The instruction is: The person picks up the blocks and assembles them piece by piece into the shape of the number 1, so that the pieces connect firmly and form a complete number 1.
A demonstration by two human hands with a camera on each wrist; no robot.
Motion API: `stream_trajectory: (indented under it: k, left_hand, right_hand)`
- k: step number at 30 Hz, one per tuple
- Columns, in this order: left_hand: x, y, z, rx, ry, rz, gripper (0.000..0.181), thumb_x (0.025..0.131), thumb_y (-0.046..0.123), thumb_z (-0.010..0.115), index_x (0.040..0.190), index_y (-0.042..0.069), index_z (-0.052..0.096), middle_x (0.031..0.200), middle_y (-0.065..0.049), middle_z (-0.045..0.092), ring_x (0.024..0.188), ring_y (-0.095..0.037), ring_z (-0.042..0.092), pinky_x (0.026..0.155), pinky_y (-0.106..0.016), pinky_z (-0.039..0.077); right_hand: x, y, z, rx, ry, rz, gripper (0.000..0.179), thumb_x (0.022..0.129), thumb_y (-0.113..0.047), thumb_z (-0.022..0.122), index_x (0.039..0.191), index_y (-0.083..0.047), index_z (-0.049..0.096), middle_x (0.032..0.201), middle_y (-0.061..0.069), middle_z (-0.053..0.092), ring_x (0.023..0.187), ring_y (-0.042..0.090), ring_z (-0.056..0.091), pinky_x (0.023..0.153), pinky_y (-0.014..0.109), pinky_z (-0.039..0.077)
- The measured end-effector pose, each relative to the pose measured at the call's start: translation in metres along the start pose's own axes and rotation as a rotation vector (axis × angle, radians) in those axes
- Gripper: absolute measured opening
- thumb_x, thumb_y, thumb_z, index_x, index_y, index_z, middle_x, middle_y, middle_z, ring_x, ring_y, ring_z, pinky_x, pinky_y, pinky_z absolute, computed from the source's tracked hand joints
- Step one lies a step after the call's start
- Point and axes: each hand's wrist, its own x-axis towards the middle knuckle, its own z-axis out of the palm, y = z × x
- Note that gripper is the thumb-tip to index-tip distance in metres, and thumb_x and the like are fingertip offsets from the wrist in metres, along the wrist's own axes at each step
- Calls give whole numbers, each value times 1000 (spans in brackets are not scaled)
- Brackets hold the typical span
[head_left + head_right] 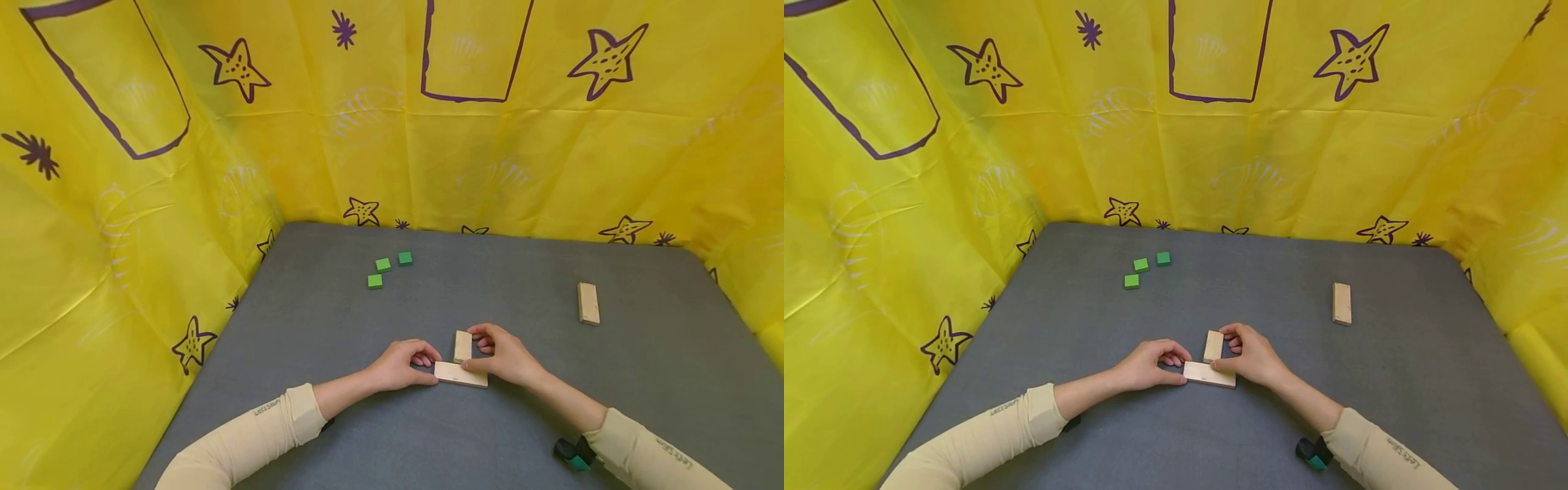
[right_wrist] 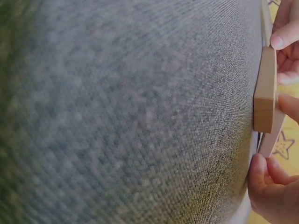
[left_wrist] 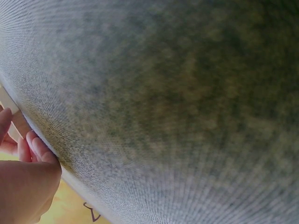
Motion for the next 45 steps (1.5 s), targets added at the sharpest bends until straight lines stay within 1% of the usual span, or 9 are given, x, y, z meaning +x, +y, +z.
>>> stream_trajectory:
  k: [6, 9, 15, 21, 27, 32, 41, 45]
  left_hand:
    - [0, 1, 0, -14, -3, -30, 29, 78, 11, 83, 103, 8, 70, 92, 3, 65, 83, -6, 59, 79, -20, 49]
    - [0, 2, 0, -12, -4, -37, 29, 78, 11, 83, 104, 8, 70, 93, 3, 65, 83, -5, 59, 79, -20, 49]
    - [0, 2, -1, -5, -3, -29, 29, 78, 10, 83, 103, 7, 70, 93, 2, 65, 84, -7, 59, 80, -21, 49]
    - [0, 3, -1, 6, -3, -26, 29, 78, 10, 83, 103, 5, 70, 93, 0, 65, 85, -11, 60, 80, -23, 50]
    - [0, 4, -1, 12, -3, -32, 29, 78, 10, 83, 103, 5, 70, 93, 0, 65, 85, -13, 60, 79, -23, 50]
    - [-1, 5, -1, 11, -1, -31, 29, 78, 10, 83, 103, 5, 70, 92, 0, 65, 85, -14, 61, 79, -23, 50]
    - [-1, 6, -1, 11, -8, -39, 29, 78, 11, 83, 104, 5, 70, 92, 1, 64, 85, -14, 60, 79, -24, 50]
    - [-1, 5, -1, 13, -9, -38, 29, 78, 11, 82, 104, 5, 70, 92, 0, 65, 85, -14, 60, 79, -24, 50]
  right_hand:
    - [-1, -2, 0, -16, -2, -31, 62, 70, -30, 88, 119, -3, 61, 106, 4, 60, 93, 18, 55, 82, 31, 49]
    - [-1, -3, -1, -23, -2, -42, 62, 71, -30, 88, 119, -3, 60, 105, 4, 60, 93, 18, 55, 81, 30, 49]
    - [-2, -4, -1, -12, 3, -69, 61, 71, -29, 88, 119, -2, 61, 105, 5, 60, 92, 19, 55, 80, 31, 50]
    - [-3, -2, 0, -5, 7, -89, 62, 71, -28, 88, 120, -1, 60, 107, 6, 60, 93, 19, 56, 80, 31, 50]
    - [-3, -1, 0, -10, 8, -81, 61, 72, -28, 87, 120, -3, 60, 109, 6, 60, 94, 19, 56, 81, 30, 49]
    - [-4, -2, 0, -3, 1, -94, 61, 72, -28, 88, 120, -2, 60, 109, 6, 60, 94, 20, 56, 81, 32, 50]
    - [-3, -1, -1, 8, -1, -108, 60, 72, -26, 88, 120, -2, 60, 109, 6, 60, 94, 20, 56, 81, 31, 50]
    - [-3, 0, -1, 8, -3, -92, 59, 73, -26, 87, 120, -2, 60, 110, 6, 60, 95, 20, 56, 82, 30, 50]
